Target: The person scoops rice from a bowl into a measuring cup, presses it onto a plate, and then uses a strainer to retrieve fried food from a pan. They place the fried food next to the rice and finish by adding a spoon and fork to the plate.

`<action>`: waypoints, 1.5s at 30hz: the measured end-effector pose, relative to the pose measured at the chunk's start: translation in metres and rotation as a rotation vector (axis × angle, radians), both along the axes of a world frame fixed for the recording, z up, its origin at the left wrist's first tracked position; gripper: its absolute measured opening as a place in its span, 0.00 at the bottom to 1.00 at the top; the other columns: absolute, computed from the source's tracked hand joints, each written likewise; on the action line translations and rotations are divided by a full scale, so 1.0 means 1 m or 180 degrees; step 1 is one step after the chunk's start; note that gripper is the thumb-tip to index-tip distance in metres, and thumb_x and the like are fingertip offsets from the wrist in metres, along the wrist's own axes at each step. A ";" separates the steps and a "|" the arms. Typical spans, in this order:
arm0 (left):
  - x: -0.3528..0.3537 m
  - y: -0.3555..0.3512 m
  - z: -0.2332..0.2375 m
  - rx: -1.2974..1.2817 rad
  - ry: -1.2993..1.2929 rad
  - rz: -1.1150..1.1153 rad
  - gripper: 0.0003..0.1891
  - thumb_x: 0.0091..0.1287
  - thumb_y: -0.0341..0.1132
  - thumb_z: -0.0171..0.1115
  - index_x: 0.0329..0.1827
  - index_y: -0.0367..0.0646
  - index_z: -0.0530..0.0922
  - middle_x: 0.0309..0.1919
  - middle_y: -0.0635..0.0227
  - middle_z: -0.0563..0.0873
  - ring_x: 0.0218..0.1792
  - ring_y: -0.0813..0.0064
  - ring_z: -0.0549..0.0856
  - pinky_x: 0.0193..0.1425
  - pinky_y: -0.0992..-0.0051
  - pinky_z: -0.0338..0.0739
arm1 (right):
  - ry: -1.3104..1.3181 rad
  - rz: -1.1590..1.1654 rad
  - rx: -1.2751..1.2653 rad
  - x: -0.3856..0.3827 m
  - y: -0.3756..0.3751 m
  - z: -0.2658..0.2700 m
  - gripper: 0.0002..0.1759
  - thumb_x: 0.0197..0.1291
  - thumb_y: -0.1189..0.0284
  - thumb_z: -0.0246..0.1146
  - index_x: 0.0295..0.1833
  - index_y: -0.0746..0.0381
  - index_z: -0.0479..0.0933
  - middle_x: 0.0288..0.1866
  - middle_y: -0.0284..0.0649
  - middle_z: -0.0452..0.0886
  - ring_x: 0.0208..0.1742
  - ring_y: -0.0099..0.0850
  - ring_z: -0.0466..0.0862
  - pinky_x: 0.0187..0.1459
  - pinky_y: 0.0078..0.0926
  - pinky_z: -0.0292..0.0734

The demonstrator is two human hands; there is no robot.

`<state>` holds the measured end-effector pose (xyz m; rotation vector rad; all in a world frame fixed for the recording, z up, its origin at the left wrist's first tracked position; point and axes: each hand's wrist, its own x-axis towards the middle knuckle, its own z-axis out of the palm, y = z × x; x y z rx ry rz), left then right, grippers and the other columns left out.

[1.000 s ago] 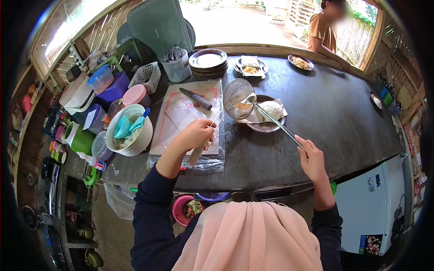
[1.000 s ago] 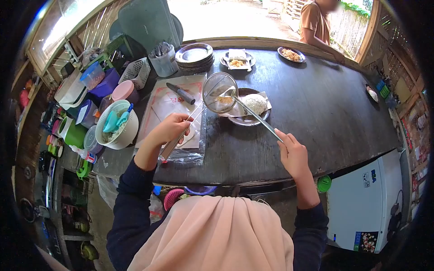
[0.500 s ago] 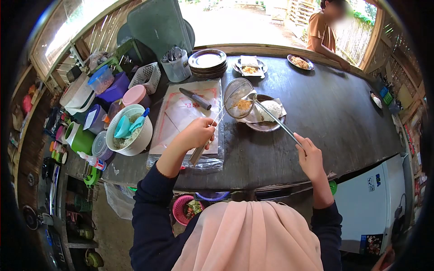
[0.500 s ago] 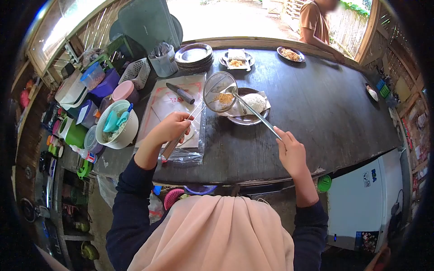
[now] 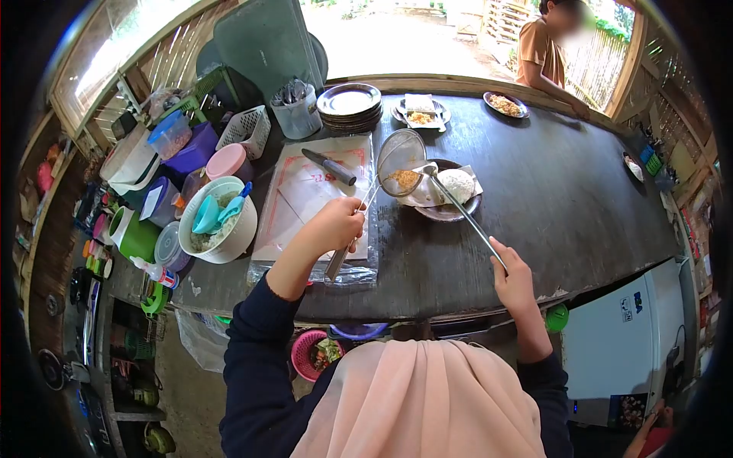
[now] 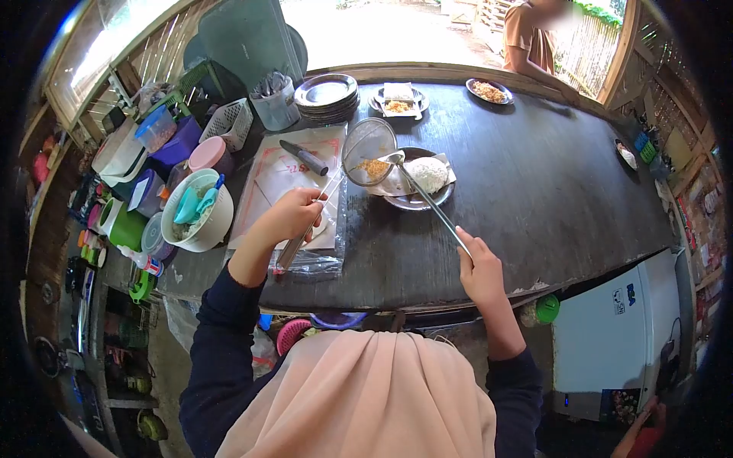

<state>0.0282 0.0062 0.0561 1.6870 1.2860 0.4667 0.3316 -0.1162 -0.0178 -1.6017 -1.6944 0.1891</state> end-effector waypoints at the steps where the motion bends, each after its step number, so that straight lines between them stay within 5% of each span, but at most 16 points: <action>1: 0.000 0.000 0.000 -0.0002 -0.0002 0.0001 0.16 0.63 0.30 0.45 0.51 0.29 0.70 0.18 0.68 0.74 0.11 0.79 0.74 0.14 0.77 0.70 | -0.0014 -0.0025 -0.0130 0.000 -0.003 0.003 0.20 0.56 0.80 0.55 0.56 0.58 0.71 0.34 0.48 0.75 0.31 0.42 0.76 0.37 0.26 0.71; 22: 0.004 -0.003 0.005 0.0142 0.0156 -0.0171 0.16 0.62 0.29 0.45 0.49 0.27 0.71 0.17 0.66 0.74 0.10 0.78 0.74 0.14 0.76 0.70 | 0.0177 -0.0093 0.0182 -0.010 -0.005 -0.004 0.20 0.56 0.78 0.56 0.56 0.58 0.71 0.38 0.51 0.76 0.38 0.47 0.78 0.41 0.32 0.72; 24: 0.005 -0.004 0.006 0.0285 0.0071 -0.0128 0.12 0.59 0.28 0.44 0.35 0.25 0.72 0.15 0.62 0.74 0.11 0.71 0.77 0.15 0.72 0.73 | 0.0191 -0.0044 0.0167 -0.008 -0.007 -0.009 0.20 0.56 0.78 0.55 0.56 0.58 0.71 0.39 0.51 0.76 0.40 0.47 0.78 0.42 0.32 0.72; 27: 0.004 -0.003 0.007 0.0236 0.0237 -0.0170 0.16 0.62 0.29 0.45 0.49 0.27 0.71 0.17 0.65 0.75 0.10 0.77 0.74 0.14 0.76 0.70 | 0.0247 -0.0011 0.0060 -0.008 -0.010 -0.001 0.19 0.57 0.78 0.55 0.55 0.61 0.71 0.44 0.52 0.77 0.45 0.45 0.78 0.46 0.30 0.71; 43: 0.011 -0.011 0.008 0.0452 0.0292 -0.0153 0.17 0.61 0.29 0.45 0.49 0.27 0.71 0.13 0.68 0.74 0.10 0.77 0.74 0.14 0.76 0.70 | 0.0379 -0.0032 0.0146 -0.010 -0.009 -0.010 0.18 0.57 0.77 0.55 0.55 0.61 0.71 0.44 0.53 0.77 0.44 0.46 0.78 0.46 0.30 0.72; 45: 0.011 -0.013 0.009 0.0555 0.0215 -0.0120 0.13 0.59 0.28 0.45 0.37 0.25 0.72 0.20 0.52 0.77 0.13 0.68 0.79 0.17 0.72 0.74 | 0.0350 0.0004 0.0145 -0.014 -0.013 -0.010 0.18 0.57 0.77 0.55 0.55 0.61 0.71 0.42 0.52 0.77 0.43 0.46 0.78 0.45 0.31 0.72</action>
